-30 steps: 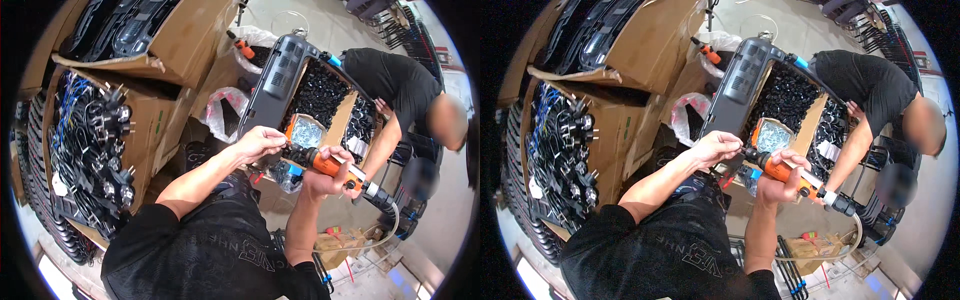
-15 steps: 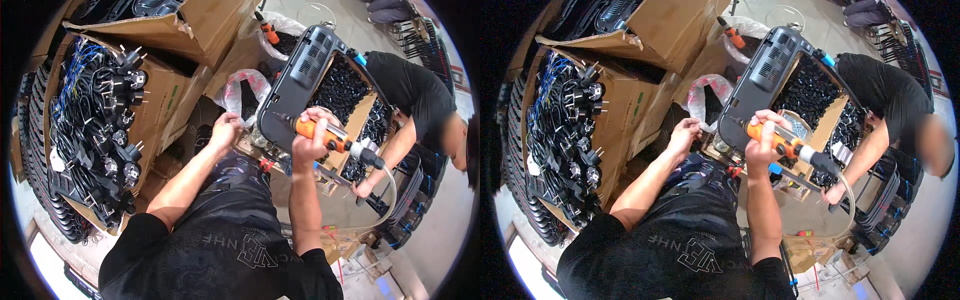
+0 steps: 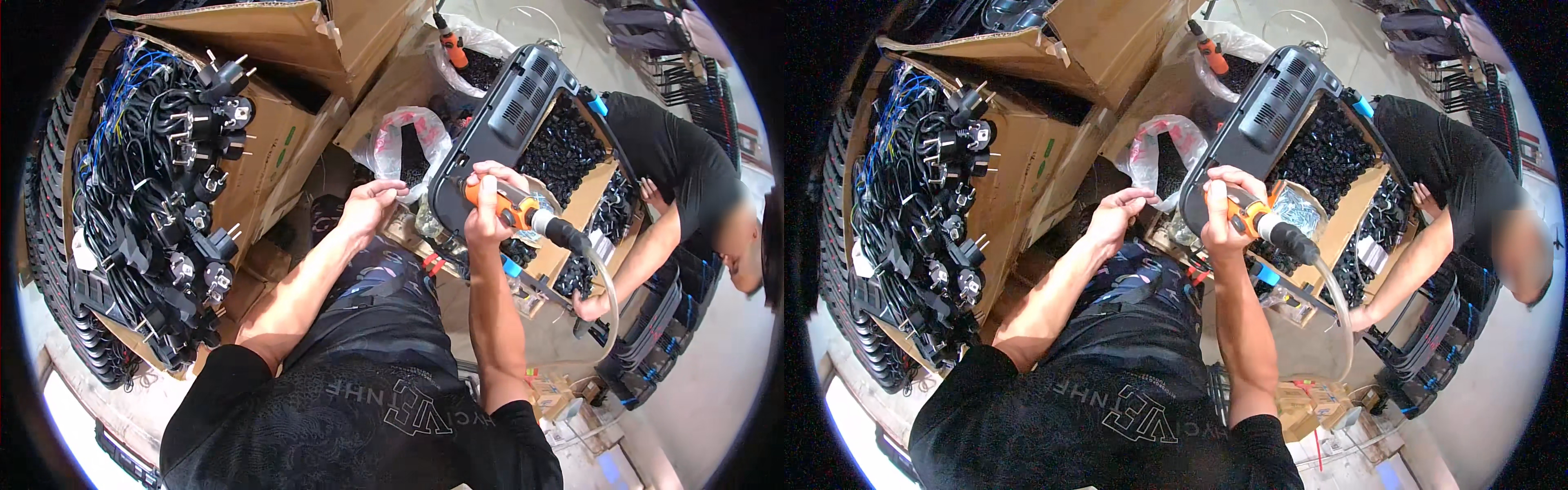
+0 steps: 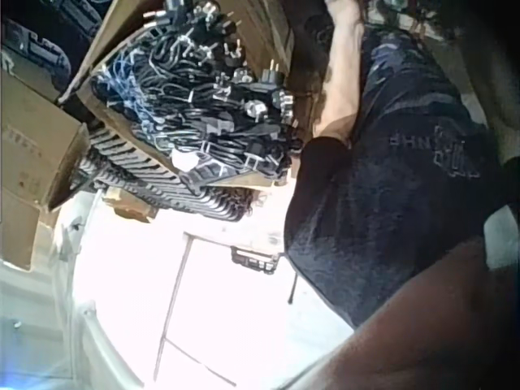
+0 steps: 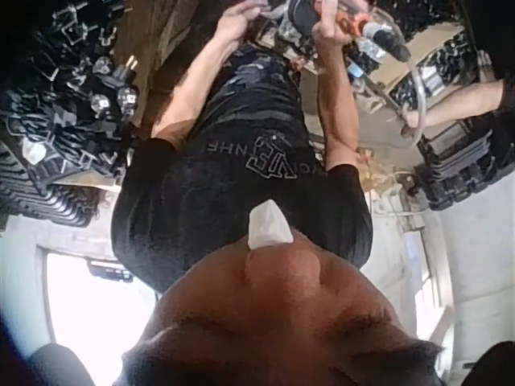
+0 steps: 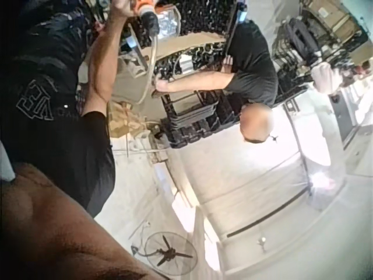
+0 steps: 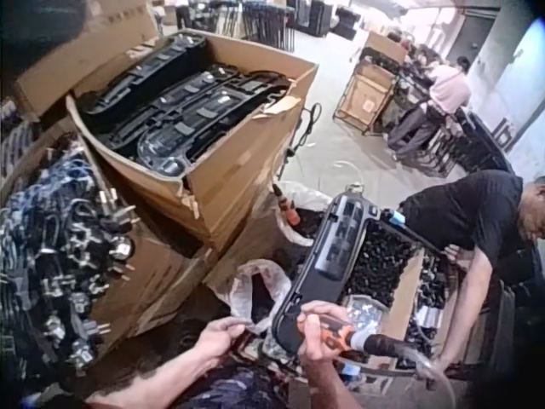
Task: Assembling plastic components using an electric screwdriver and manual fastening.
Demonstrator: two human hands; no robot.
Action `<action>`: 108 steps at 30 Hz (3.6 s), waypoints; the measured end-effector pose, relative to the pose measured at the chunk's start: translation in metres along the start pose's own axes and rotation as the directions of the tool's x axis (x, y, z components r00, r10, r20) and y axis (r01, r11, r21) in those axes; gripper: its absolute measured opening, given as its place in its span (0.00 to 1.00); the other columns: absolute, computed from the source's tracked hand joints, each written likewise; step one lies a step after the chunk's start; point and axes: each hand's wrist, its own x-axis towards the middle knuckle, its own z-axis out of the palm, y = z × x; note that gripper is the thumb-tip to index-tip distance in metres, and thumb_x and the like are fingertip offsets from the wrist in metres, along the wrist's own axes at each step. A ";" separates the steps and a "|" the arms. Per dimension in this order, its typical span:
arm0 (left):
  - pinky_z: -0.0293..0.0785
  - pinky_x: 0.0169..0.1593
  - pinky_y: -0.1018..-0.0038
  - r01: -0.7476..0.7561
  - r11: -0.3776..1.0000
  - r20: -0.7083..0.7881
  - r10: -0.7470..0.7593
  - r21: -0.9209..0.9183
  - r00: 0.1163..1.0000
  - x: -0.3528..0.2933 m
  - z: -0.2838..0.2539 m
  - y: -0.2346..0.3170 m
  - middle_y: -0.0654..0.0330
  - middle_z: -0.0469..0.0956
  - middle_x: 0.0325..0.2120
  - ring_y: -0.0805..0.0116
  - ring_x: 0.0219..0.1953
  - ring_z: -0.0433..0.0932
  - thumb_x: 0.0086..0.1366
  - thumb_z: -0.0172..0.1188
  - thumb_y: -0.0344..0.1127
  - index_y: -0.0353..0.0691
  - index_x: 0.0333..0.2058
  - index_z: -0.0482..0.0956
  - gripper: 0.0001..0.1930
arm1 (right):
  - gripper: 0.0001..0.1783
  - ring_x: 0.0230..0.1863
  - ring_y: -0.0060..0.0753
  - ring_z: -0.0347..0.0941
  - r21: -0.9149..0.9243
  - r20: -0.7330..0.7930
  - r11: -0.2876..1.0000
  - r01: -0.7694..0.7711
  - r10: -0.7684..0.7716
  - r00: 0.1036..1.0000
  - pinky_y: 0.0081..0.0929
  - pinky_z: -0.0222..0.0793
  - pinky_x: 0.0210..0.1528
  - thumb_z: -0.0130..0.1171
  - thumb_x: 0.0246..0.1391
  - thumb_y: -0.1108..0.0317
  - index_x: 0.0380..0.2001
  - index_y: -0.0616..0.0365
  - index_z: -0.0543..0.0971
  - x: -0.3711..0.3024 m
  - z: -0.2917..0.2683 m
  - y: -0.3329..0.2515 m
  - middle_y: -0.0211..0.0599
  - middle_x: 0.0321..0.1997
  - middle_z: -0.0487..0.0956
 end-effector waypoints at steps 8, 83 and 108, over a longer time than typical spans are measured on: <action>0.72 0.40 0.82 0.086 0.989 0.118 -0.072 -0.120 0.990 -0.001 -0.002 0.002 0.57 0.81 0.37 0.75 0.35 0.76 0.65 0.55 0.27 0.32 0.44 0.77 0.10 | 0.08 0.29 0.29 0.71 -0.013 0.059 1.000 0.012 -0.011 0.998 0.25 0.72 0.35 0.53 0.53 0.80 0.37 0.63 0.69 0.002 0.007 0.009 0.47 0.34 0.76; 0.77 0.33 0.80 0.320 0.923 0.614 -0.382 0.214 0.691 -0.025 0.057 -0.027 0.55 0.80 0.32 0.73 0.28 0.78 0.61 0.63 0.30 0.33 0.46 0.76 0.15 | 0.12 0.28 0.34 0.69 0.122 -0.387 0.992 0.018 0.031 0.922 0.34 0.67 0.37 0.51 0.59 0.62 0.37 0.60 0.71 -0.086 -0.052 -0.092 0.49 0.34 0.76; 0.70 0.38 0.81 -0.341 0.676 0.281 0.203 0.653 0.938 0.035 0.043 -0.019 0.66 0.76 0.30 0.80 0.31 0.70 0.51 0.73 0.39 0.30 0.49 0.75 0.29 | 0.09 0.28 0.31 0.71 -0.203 -0.133 0.975 0.089 -0.117 0.984 0.27 0.72 0.34 0.58 0.53 0.75 0.37 0.63 0.70 -0.080 -0.048 -0.026 0.48 0.33 0.76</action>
